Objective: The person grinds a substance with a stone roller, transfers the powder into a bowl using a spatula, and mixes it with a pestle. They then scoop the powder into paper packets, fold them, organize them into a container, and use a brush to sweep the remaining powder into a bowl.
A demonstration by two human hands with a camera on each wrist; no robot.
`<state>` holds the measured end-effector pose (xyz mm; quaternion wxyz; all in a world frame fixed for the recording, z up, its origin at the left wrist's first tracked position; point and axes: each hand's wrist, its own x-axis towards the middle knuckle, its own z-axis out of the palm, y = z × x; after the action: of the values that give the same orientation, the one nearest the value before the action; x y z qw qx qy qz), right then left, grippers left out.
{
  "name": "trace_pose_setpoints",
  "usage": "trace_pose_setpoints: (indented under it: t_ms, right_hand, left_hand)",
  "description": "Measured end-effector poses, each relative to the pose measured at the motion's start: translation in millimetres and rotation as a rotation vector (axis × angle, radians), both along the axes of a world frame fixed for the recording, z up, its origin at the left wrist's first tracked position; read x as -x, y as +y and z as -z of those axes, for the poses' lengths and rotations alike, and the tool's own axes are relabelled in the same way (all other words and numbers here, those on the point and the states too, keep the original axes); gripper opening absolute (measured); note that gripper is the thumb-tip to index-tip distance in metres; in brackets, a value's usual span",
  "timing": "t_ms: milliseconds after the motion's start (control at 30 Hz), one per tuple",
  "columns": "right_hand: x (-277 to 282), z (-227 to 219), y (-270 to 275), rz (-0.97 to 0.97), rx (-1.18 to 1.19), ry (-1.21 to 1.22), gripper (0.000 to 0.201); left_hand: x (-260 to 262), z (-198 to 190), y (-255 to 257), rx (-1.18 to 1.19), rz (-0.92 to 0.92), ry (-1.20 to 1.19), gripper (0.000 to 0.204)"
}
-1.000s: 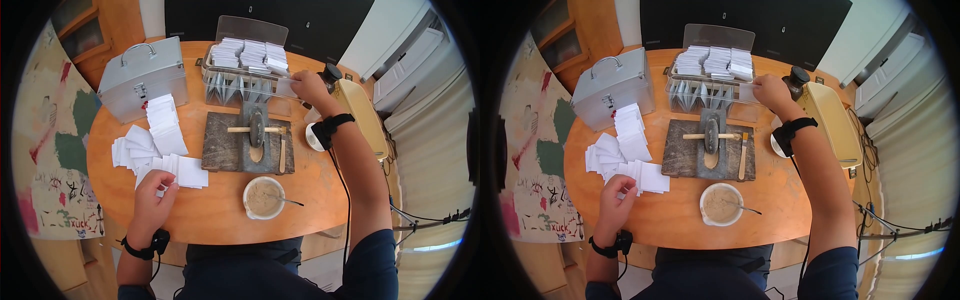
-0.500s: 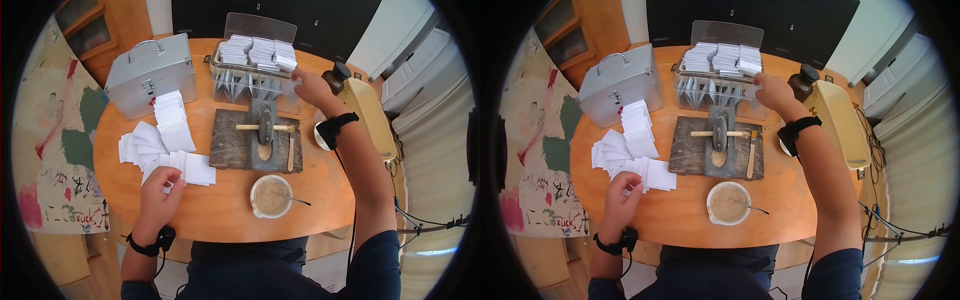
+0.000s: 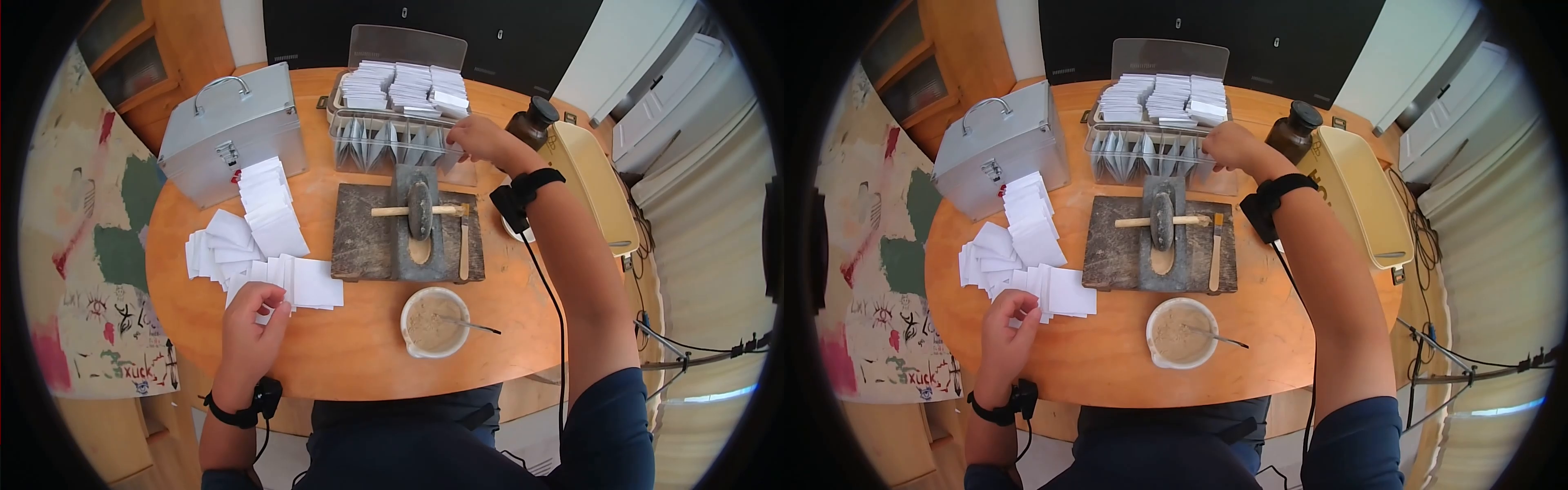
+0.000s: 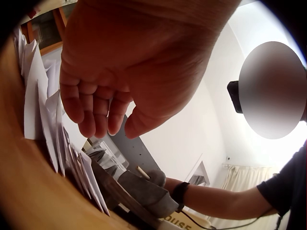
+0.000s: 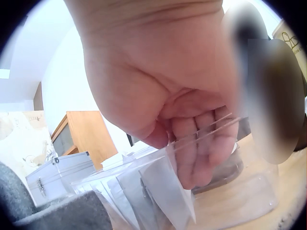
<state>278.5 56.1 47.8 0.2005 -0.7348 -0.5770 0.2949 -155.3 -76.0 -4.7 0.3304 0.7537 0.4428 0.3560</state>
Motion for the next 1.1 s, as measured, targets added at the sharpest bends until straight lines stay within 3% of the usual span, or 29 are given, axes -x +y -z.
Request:
trace_pose_setpoints:
  t_ms: [33, 100, 333, 400, 533, 600, 800, 933, 1033, 1100]
  right_hand:
    - [-0.6, -4.0, -0.5, 0.001, 0.001, 0.001, 0.03]
    - [-2.2, -16.7, -2.5, -0.045, -0.055, -0.238, 0.031]
    - [-0.7, -24.2, -10.2, 0.083, -0.047, -0.101, 0.026]
    - [-3.9, -23.2, -11.3, -0.173, -0.205, -0.516, 0.024]
    - [-8.6, -26.6, -14.1, -0.05, -0.233, -0.534, 0.024]
    - [-13.6, -21.2, -10.3, -0.062, -0.243, -0.666, 0.026]
    - [-13.7, -8.1, -8.8, -0.166, -0.214, -0.638, 0.019]
    - [-14.3, -2.5, -8.0, -0.144, -0.182, -0.657, 0.015]
    - [-16.2, 1.9, -7.7, -0.116, -0.299, -0.707, 0.014]
    - [-18.6, 2.1, -7.0, -0.116, -0.244, -0.618, 0.016]
  left_hand:
    - [0.3, 0.0, 0.0, -0.004, 0.0, 0.005, 0.009]
    - [0.4, 0.2, -0.1, -0.004, -0.002, 0.003, 0.009]
    - [-1.4, -1.9, 0.1, 0.0, 0.003, 0.018, 0.01]
    - [-3.1, -2.0, 0.3, -0.016, -0.001, 0.0, 0.01]
    - [-1.3, -1.2, -0.5, -0.038, 0.003, -0.002, 0.011]
    - [-2.4, -0.9, 0.3, -0.032, 0.005, -0.004, 0.012]
    - [-4.1, -6.2, -0.9, -0.031, 0.008, -0.002, 0.012]
    - [-0.7, -5.4, 0.4, -0.028, 0.012, 0.016, 0.012]
    - [-1.4, -5.2, 0.5, -0.034, 0.006, 0.018, 0.012]
    - [-2.7, -5.6, 0.4, -0.029, 0.008, 0.019, 0.012]
